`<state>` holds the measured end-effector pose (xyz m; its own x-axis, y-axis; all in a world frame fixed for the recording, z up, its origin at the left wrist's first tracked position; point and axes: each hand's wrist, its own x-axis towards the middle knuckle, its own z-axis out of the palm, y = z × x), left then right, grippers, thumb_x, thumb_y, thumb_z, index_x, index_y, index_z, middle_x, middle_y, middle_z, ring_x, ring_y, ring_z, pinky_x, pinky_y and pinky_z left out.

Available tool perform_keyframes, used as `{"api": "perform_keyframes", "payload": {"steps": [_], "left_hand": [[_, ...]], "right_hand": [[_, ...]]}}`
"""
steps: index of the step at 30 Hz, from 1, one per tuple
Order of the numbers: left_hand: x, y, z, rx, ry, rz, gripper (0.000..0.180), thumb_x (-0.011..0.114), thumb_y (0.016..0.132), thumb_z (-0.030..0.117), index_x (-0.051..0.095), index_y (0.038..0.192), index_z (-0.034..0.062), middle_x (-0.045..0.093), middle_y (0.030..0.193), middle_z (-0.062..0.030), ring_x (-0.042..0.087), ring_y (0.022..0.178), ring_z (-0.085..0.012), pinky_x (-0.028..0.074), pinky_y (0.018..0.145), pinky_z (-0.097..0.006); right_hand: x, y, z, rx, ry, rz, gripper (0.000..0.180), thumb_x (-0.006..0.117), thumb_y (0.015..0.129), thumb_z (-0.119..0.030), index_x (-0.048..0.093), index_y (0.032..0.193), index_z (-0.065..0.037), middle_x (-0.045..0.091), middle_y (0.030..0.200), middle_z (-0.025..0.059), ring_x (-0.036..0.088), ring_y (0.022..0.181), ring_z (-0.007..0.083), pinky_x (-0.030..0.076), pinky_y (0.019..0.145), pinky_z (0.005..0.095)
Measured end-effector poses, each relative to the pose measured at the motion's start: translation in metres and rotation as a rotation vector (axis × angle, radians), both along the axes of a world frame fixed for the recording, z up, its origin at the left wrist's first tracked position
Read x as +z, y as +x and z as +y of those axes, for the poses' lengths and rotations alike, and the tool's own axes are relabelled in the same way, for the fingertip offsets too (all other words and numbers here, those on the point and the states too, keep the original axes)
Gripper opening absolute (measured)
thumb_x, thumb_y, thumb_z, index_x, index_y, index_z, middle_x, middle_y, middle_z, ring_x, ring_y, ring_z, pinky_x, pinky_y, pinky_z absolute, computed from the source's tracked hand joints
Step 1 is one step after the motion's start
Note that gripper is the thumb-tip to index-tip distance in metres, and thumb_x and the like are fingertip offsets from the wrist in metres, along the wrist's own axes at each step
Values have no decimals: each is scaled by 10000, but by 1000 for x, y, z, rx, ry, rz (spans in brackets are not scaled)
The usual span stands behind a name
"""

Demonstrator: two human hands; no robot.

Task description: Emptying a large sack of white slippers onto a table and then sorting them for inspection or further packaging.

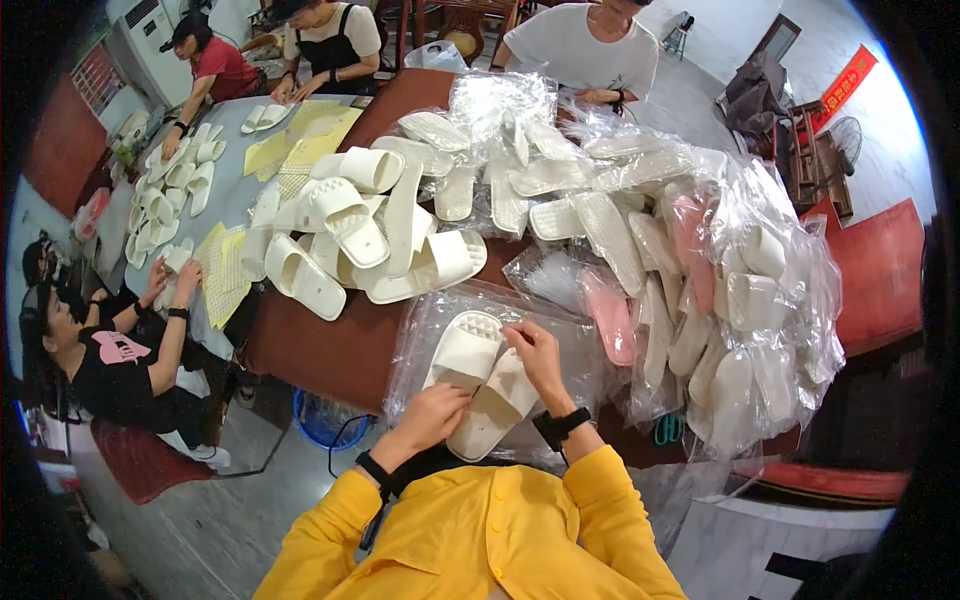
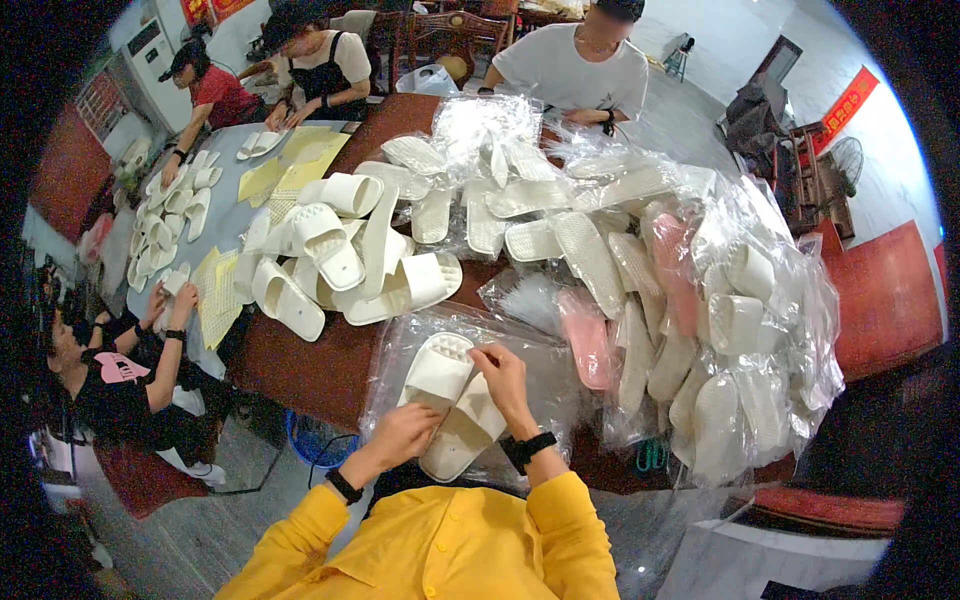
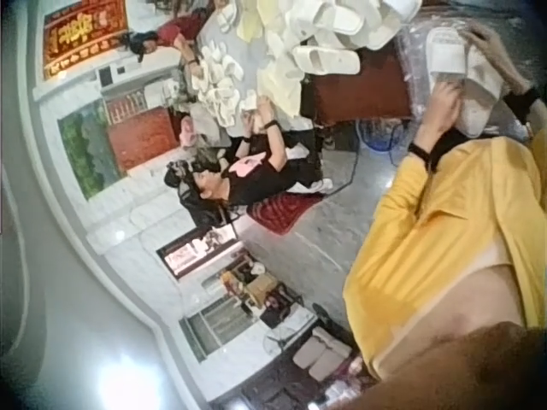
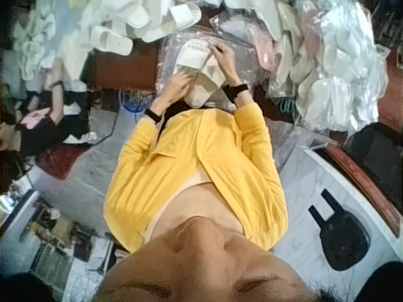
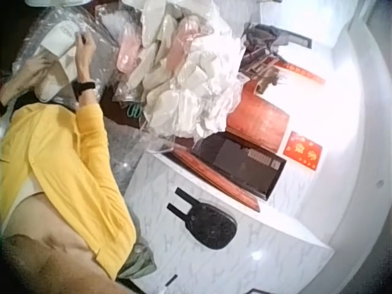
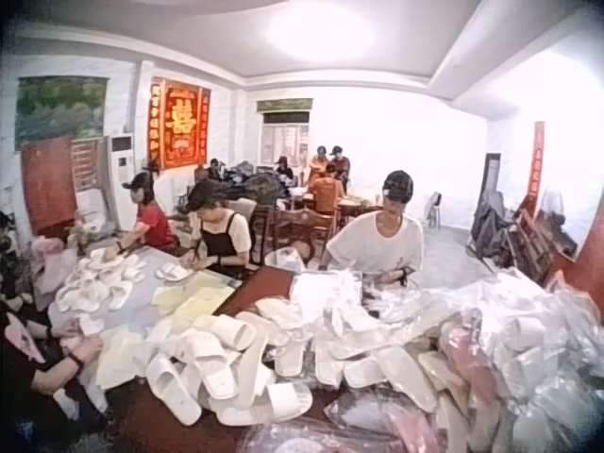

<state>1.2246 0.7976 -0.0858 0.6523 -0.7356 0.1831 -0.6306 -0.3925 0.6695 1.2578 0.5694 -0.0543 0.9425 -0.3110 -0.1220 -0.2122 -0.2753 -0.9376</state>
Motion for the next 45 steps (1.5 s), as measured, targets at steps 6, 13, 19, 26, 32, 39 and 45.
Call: {"api": "perform_keyframes", "payload": {"steps": [6, 13, 19, 26, 32, 39, 45], "left_hand": [[42, 34, -51, 358, -349, 283, 245, 608, 842, 52, 641, 1082, 21, 674, 977, -111, 623, 949, -256, 509, 773, -342], [-1, 58, -70, 207, -272, 491, 187, 624, 861, 69, 652, 1031, -2, 675, 898, -124, 645, 817, -189, 498, 740, -284], [-21, 60, -71, 275, -517, 722, 131, 654, 853, 67, 671, 965, 0, 674, 878, -52, 608, 806, -110, 479, 737, -244], [-16, 60, -69, 263, -521, 810, 143, 655, 868, 88, 670, 983, 3, 669, 903, -24, 588, 823, -81, 471, 753, -224], [-14, 60, -69, 256, -491, 810, 154, 655, 875, 103, 670, 993, 4, 668, 919, -28, 588, 837, -87, 472, 762, -228], [-17, 58, -69, 220, -523, 805, 143, 644, 883, 119, 676, 970, 9, 659, 930, -30, 580, 863, -98, 463, 784, -234], [-15, 59, -70, 135, -455, 761, 182, 626, 905, 164, 673, 1006, 20, 663, 943, -28, 587, 874, -107, 461, 788, -242]], "right_hand": [[-12, -31, 1, 78, 30, -107, 145, 659, 872, -136, 694, 915, -2, 629, 765, -2, 543, 709, 60, 443, 648, 212], [-11, -41, 6, 18, 85, -122, 153, 679, 854, -149, 693, 937, -21, 652, 792, 52, 595, 727, 107, 464, 645, 255], [5, -49, 9, -39, 351, -368, 253, 633, 859, 27, 563, 1099, -13, 593, 994, 51, 576, 914, 96, 479, 827, 243], [9, -56, 3, 32, 238, -335, 247, 569, 880, 79, 496, 1102, 0, 558, 1188, 111, 624, 1006, 161, 500, 863, 256], [8, -57, 10, -53, 338, -399, 222, 589, 888, 36, 524, 1099, 6, 621, 1115, 138, 630, 1014, 164, 509, 840, 258], [-12, -56, 5, -99, 242, -293, 58, 596, 882, 33, 594, 938, 18, 638, 1038, 86, 619, 956, 124, 494, 843, 237], [-45, -51, 6, -145, 377, -202, 49, 659, 844, -33, 641, 882, -7, 645, 907, 24, 593, 783, 86, 477, 687, 216]]}}
